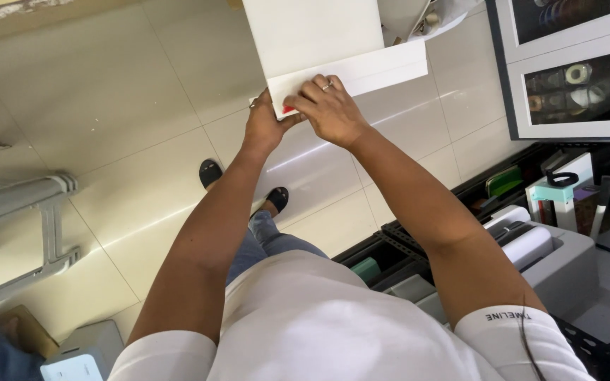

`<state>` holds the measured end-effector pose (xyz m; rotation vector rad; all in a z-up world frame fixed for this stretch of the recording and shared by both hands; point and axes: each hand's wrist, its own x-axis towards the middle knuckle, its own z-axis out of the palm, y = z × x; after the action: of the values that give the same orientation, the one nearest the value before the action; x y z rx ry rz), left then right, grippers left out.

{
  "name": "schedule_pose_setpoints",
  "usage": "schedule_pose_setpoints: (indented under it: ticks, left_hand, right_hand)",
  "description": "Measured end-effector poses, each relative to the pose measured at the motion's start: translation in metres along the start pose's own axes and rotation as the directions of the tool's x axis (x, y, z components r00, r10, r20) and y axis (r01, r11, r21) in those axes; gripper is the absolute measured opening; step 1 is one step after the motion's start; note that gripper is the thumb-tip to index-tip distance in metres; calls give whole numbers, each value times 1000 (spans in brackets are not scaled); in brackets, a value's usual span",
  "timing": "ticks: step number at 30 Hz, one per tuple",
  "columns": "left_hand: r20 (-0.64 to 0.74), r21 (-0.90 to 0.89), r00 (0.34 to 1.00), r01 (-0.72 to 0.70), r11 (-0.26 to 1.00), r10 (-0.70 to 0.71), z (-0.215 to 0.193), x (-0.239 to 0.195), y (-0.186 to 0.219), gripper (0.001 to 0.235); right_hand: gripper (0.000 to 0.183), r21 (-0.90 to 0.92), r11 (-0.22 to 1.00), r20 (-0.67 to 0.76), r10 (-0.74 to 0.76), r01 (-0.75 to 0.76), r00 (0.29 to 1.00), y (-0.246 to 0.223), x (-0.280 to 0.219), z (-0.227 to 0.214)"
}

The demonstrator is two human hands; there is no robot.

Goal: Smoothing adhesive on white board components using a squeegee and applying glue with a brush during assembly.

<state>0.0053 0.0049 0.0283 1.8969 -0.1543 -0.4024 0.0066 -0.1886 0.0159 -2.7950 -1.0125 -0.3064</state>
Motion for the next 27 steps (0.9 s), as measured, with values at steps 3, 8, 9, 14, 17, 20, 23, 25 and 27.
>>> schedule_pose_setpoints:
  ticks: [3, 8, 9, 14, 17, 20, 23, 25, 27]
  left_hand:
    - [2, 14, 1000, -3, 1000, 3, -3, 5, -5, 67]
    - [51, 27, 996, 74, 997, -75, 0, 6, -13, 66]
    - [55, 29, 996, 67, 997, -69, -1, 6, -12, 66]
    - [59, 48, 991, 114, 992, -116, -1, 8, -10, 67]
    - [66, 60, 991, 116, 991, -120, -4, 4, -7, 65]
    - [68, 77, 992, 100, 992, -105, -4, 9, -11, 60]
    - [61, 76, 993, 101, 992, -106, 1, 9, -23, 58]
    - [62, 70, 993, 96, 993, -100, 0, 10, -20, 58]
    - [79, 72, 991, 100, 992, -106, -4, 4, -12, 61]
  right_hand:
    - [29, 14, 1000, 18, 11, -12, 1000, 2, 4, 6]
    - [14, 21, 998, -25, -52, 53, 998, 2, 3, -2]
    - [17, 5, 998, -33, -56, 56, 998, 2, 6, 0]
    - [14, 23, 995, 8, -101, 101, 995, 12, 4, -4]
    - [15, 15, 992, -9, -123, 123, 992, 8, 4, 2]
    - [12, 15, 990, -32, -138, 138, 990, 10, 5, -5]
    - [11, 20, 988, -33, -150, 151, 988, 7, 5, -2]
    - [12, 3, 989, -47, -148, 148, 988, 9, 7, -1]
    - [12, 18, 989, -50, -143, 144, 988, 8, 5, -2]
